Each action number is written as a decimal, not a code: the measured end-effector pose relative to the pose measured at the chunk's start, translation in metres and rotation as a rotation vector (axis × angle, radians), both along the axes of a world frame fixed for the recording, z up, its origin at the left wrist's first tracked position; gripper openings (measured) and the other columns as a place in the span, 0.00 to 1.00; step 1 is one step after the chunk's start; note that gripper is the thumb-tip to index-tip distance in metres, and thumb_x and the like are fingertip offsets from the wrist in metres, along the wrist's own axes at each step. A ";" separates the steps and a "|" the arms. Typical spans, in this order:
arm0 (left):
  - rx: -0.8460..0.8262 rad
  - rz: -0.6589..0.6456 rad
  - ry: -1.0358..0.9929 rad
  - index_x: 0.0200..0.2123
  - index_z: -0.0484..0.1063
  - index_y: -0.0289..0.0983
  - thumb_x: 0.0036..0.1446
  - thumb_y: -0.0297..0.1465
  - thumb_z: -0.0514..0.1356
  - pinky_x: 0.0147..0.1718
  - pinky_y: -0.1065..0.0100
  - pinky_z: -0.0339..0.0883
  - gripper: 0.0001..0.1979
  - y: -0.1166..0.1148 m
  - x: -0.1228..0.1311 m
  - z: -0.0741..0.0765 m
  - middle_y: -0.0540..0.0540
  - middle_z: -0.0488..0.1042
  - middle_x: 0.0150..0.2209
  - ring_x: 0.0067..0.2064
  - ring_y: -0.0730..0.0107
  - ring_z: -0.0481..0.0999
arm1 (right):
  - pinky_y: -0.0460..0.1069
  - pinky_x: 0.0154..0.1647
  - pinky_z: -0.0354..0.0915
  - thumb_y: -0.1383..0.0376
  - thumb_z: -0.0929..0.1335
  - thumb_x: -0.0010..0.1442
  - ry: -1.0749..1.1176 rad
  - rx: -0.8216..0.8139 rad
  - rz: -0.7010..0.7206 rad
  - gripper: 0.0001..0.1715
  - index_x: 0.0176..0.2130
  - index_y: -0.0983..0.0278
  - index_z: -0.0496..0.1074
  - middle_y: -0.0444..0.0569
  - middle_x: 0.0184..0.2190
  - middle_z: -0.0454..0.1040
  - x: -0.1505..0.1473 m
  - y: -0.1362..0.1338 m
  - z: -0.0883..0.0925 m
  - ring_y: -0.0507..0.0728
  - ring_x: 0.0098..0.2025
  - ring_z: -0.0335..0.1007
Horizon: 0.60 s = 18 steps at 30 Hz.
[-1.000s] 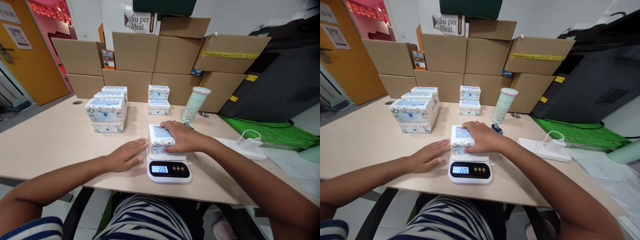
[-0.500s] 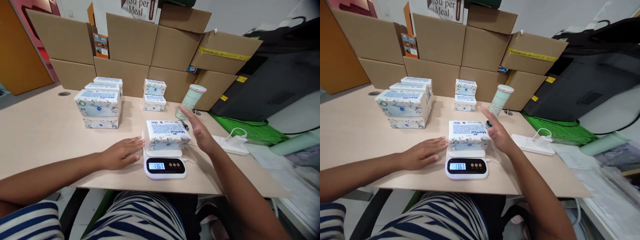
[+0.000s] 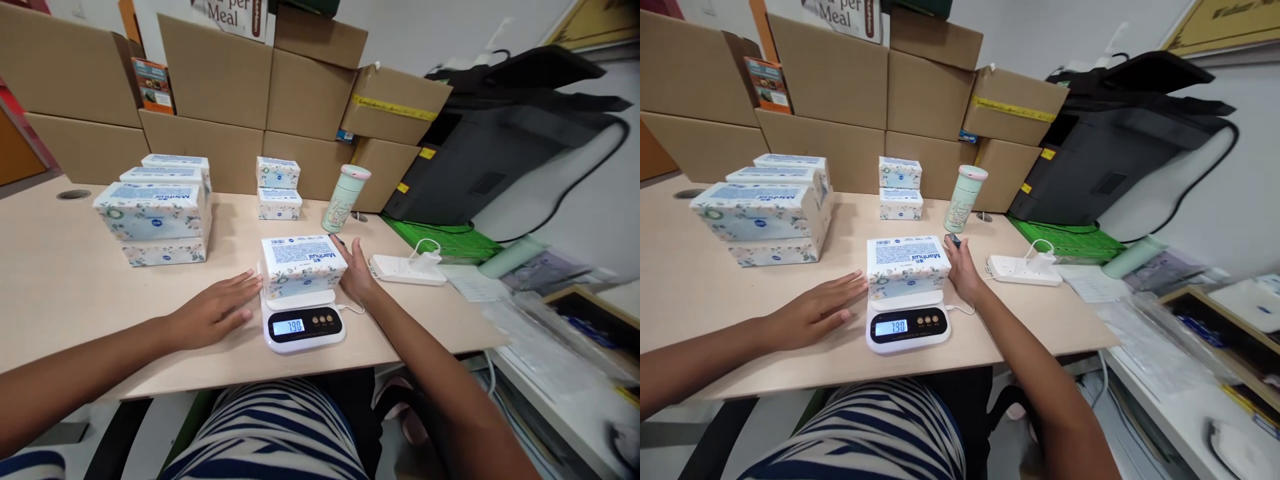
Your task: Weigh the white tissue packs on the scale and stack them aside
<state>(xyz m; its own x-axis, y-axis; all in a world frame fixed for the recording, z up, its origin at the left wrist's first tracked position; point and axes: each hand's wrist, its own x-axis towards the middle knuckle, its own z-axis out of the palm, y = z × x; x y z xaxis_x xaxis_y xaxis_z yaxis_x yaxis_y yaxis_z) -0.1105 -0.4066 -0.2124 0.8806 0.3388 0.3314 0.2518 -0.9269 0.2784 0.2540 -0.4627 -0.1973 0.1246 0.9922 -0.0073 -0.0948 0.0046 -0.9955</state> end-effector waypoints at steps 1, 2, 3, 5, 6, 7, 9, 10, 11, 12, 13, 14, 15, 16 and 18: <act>0.011 0.003 -0.011 0.79 0.59 0.46 0.79 0.48 0.50 0.77 0.47 0.60 0.31 0.001 0.000 -0.002 0.47 0.61 0.78 0.81 0.52 0.57 | 0.73 0.75 0.60 0.23 0.47 0.63 0.017 -0.005 0.021 0.60 0.81 0.45 0.47 0.48 0.78 0.64 -0.002 -0.003 0.001 0.68 0.76 0.65; 0.018 0.008 -0.020 0.79 0.59 0.47 0.79 0.49 0.49 0.77 0.47 0.61 0.31 0.002 0.000 -0.003 0.47 0.61 0.78 0.80 0.52 0.58 | 0.73 0.76 0.58 0.22 0.46 0.63 0.025 -0.007 0.042 0.60 0.81 0.45 0.48 0.47 0.78 0.65 -0.004 -0.007 0.002 0.68 0.77 0.64; 0.020 0.014 -0.021 0.79 0.58 0.47 0.79 0.49 0.49 0.77 0.47 0.61 0.31 0.003 0.000 -0.002 0.48 0.61 0.78 0.80 0.52 0.58 | 0.73 0.77 0.56 0.22 0.46 0.62 0.024 -0.005 0.060 0.61 0.81 0.44 0.49 0.46 0.77 0.66 -0.006 -0.009 0.003 0.68 0.77 0.63; 0.013 0.021 -0.003 0.79 0.58 0.49 0.79 0.49 0.50 0.77 0.48 0.62 0.31 0.002 0.001 0.001 0.48 0.60 0.78 0.80 0.52 0.59 | 0.72 0.78 0.54 0.21 0.47 0.61 0.003 0.010 0.080 0.61 0.80 0.43 0.50 0.45 0.77 0.66 -0.008 -0.014 0.004 0.68 0.78 0.61; 0.009 0.024 0.007 0.79 0.58 0.49 0.79 0.49 0.51 0.77 0.48 0.62 0.31 0.001 0.001 0.003 0.48 0.60 0.78 0.80 0.52 0.59 | 0.72 0.79 0.53 0.20 0.48 0.61 -0.011 0.021 0.085 0.61 0.80 0.42 0.50 0.44 0.78 0.65 -0.008 -0.015 0.004 0.67 0.79 0.60; 0.005 0.025 0.016 0.79 0.58 0.49 0.79 0.48 0.51 0.77 0.48 0.62 0.31 0.000 0.002 0.006 0.48 0.60 0.78 0.80 0.52 0.59 | 0.72 0.78 0.54 0.20 0.48 0.60 -0.024 0.032 0.084 0.62 0.80 0.42 0.50 0.44 0.78 0.64 -0.008 -0.015 0.004 0.68 0.79 0.60; 0.004 0.021 0.022 0.79 0.58 0.49 0.79 0.48 0.51 0.77 0.48 0.62 0.31 -0.001 0.002 0.010 0.48 0.60 0.78 0.80 0.52 0.59 | 0.72 0.78 0.55 0.19 0.49 0.60 -0.040 0.051 0.082 0.62 0.80 0.41 0.50 0.44 0.79 0.63 -0.008 -0.015 0.004 0.68 0.79 0.61; 0.004 0.020 0.021 0.79 0.58 0.48 0.79 0.48 0.51 0.77 0.48 0.62 0.31 -0.002 0.002 0.012 0.47 0.60 0.78 0.80 0.52 0.59 | 0.73 0.78 0.55 0.19 0.49 0.60 -0.044 0.058 0.083 0.62 0.80 0.41 0.50 0.44 0.79 0.63 -0.008 -0.015 0.004 0.68 0.78 0.61; 0.004 0.018 0.020 0.79 0.58 0.48 0.79 0.48 0.51 0.76 0.48 0.62 0.31 -0.002 0.003 0.013 0.47 0.60 0.77 0.80 0.52 0.59 | 0.73 0.78 0.55 0.19 0.49 0.60 -0.048 0.064 0.084 0.62 0.80 0.41 0.50 0.44 0.79 0.63 -0.008 -0.014 0.004 0.68 0.78 0.61; 0.003 0.015 0.020 0.79 0.58 0.48 0.79 0.48 0.51 0.76 0.48 0.62 0.31 -0.002 0.003 0.013 0.47 0.60 0.77 0.80 0.52 0.59 | 0.73 0.78 0.55 0.19 0.49 0.60 -0.050 0.068 0.086 0.61 0.80 0.41 0.50 0.44 0.79 0.63 -0.008 -0.014 0.004 0.68 0.78 0.61; 0.001 0.014 0.022 0.79 0.59 0.47 0.79 0.48 0.51 0.76 0.48 0.62 0.31 -0.002 0.003 0.013 0.47 0.60 0.77 0.80 0.52 0.59 | 0.73 0.78 0.55 0.20 0.49 0.60 -0.053 0.072 0.087 0.61 0.79 0.40 0.51 0.44 0.79 0.63 -0.008 -0.013 0.004 0.68 0.78 0.61; 0.000 0.015 0.024 0.79 0.59 0.47 0.79 0.48 0.50 0.76 0.48 0.62 0.31 -0.002 0.003 0.013 0.47 0.61 0.77 0.80 0.52 0.59 | 0.72 0.78 0.56 0.20 0.50 0.60 -0.056 0.075 0.089 0.60 0.79 0.40 0.51 0.44 0.78 0.64 -0.008 -0.013 0.004 0.68 0.78 0.61; -0.003 0.018 0.029 0.79 0.59 0.47 0.79 0.48 0.50 0.76 0.48 0.62 0.31 -0.002 0.003 0.013 0.46 0.61 0.77 0.80 0.52 0.59 | 0.72 0.78 0.56 0.20 0.50 0.60 -0.058 0.077 0.089 0.60 0.79 0.41 0.52 0.44 0.78 0.64 -0.009 -0.013 0.004 0.68 0.79 0.61; -0.006 0.022 0.034 0.79 0.60 0.46 0.79 0.48 0.50 0.76 0.48 0.62 0.31 -0.002 0.003 0.013 0.46 0.61 0.77 0.80 0.52 0.59 | 0.72 0.78 0.55 0.20 0.51 0.60 -0.059 0.079 0.088 0.60 0.79 0.41 0.53 0.44 0.78 0.64 -0.009 -0.013 0.004 0.68 0.79 0.60; -0.009 0.027 0.041 0.79 0.60 0.46 0.79 0.49 0.50 0.77 0.47 0.61 0.31 -0.002 0.004 0.013 0.45 0.61 0.77 0.80 0.52 0.59 | 0.72 0.79 0.55 0.20 0.51 0.61 -0.057 0.082 0.085 0.60 0.78 0.42 0.55 0.45 0.78 0.65 -0.010 -0.013 0.004 0.68 0.79 0.60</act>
<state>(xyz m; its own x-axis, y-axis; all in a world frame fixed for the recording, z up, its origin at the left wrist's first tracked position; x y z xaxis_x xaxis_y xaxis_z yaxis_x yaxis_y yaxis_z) -0.1069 -0.4090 -0.1994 0.8838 0.3652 0.2925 0.2879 -0.9172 0.2754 0.2442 -0.4759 -0.1928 0.0378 0.9962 0.0786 -0.0413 0.0801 -0.9959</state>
